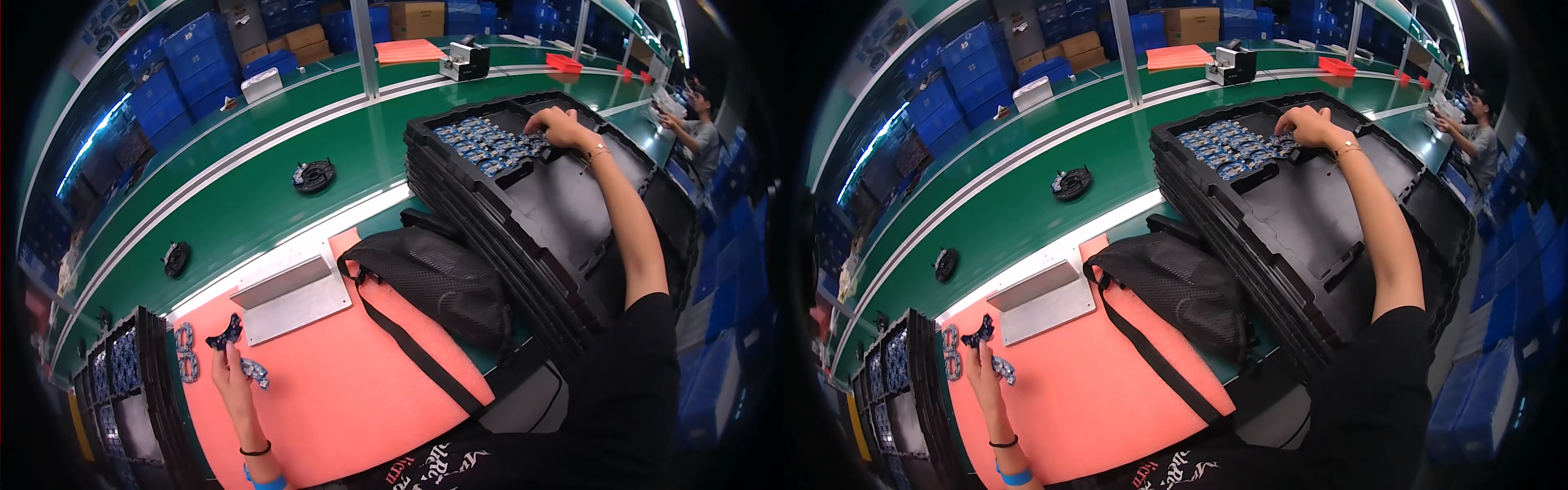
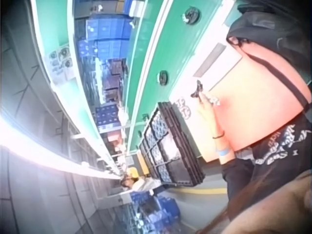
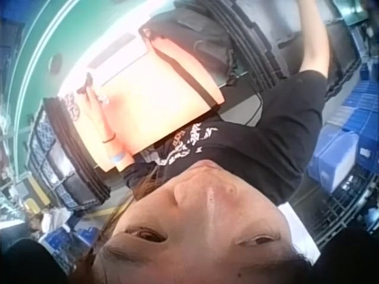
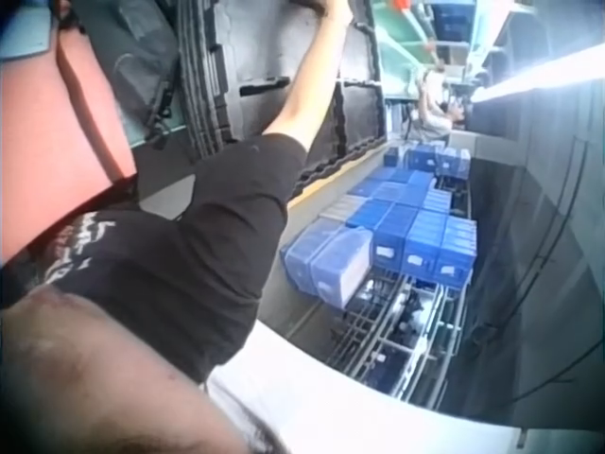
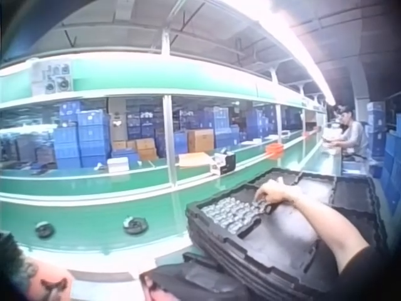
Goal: Breaking apart panels of circuit boards and placing individual components into a component storage tray.
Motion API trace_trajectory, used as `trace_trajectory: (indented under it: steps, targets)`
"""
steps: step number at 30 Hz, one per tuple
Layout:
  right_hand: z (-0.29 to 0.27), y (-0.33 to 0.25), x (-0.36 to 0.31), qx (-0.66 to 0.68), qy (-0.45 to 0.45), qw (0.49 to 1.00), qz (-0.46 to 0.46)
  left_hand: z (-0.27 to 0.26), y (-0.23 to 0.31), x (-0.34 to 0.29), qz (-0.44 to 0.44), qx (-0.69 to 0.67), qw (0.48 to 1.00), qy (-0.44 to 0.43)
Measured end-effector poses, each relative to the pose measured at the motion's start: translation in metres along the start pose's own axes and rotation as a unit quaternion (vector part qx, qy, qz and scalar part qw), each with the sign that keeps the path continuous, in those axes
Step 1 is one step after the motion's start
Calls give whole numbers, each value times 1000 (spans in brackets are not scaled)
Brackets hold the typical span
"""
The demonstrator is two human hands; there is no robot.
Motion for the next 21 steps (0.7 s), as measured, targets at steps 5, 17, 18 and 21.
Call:
trace_trajectory:
  steps: [5,17,18,21]
  targets:
    - [-7,-6,3,-13,101,994,-49,61,74,-17,31,-90,992,-82]
    - [2,-5,1,23,0,999,-39,141,138,-36,90,-206,948,-225]
    - [-1,-7,0,23,2,999,-39,146,142,-36,113,-211,946,-220]
    - [-6,-10,-1,13,-14,999,-49,165,152,-36,124,-214,938,-242]
Point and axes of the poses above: each hand's wrist, its own x-axis towards the middle knuckle, its own z-axis out of the palm, y = z × x, the point moved 3 cm from there along x, towards the middle knuckle, and after that the axes turned 1 degree about y, right-handed, at the moved point
